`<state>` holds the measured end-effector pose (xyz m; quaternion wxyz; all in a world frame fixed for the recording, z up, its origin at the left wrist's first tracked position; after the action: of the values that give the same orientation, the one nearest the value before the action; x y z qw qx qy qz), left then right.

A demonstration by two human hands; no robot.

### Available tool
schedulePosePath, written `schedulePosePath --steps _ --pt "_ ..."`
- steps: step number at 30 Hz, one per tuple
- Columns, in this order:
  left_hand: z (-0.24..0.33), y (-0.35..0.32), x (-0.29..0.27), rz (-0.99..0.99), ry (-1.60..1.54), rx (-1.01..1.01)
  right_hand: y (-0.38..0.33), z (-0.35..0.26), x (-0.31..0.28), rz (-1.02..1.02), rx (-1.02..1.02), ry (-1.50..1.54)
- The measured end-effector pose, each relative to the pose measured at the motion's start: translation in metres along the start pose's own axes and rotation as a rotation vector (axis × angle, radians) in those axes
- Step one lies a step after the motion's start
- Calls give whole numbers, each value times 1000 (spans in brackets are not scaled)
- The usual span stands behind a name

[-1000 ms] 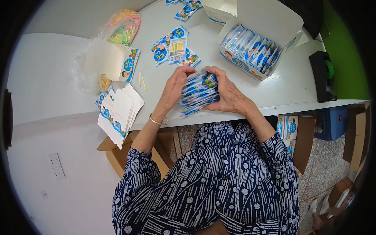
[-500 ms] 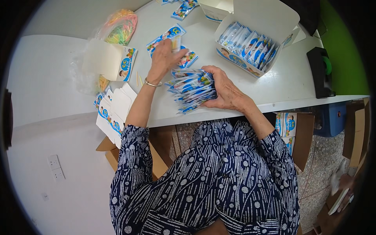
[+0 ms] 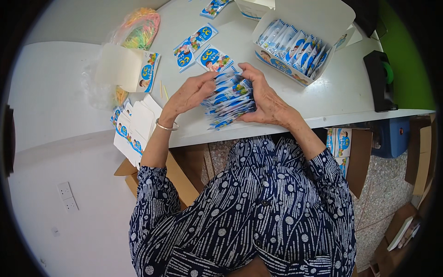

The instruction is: Folding flat cardboard into boxes and filling them with stacks of small product packets.

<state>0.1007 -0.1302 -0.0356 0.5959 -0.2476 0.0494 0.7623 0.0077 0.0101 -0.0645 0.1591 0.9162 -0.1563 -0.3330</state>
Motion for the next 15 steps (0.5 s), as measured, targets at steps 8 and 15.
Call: schedulePosePath --steps 8,15 --pt "52 -23 40 -76 633 300 -4 6 1 -26 62 13" --pt "43 -9 54 -61 674 156 2 7 0 -140 137 1"
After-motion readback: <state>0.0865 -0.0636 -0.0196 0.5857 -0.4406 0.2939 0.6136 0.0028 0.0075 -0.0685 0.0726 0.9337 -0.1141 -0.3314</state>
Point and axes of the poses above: each hand's wrist, its own y-axis towards the middle knuckle, its own x-axis out of the palm, z = x × y, the point moved 8 cm from there along y, towards the middle knuckle, and after that the axes turned 12 degrees about -y, right-handed, at the moved point
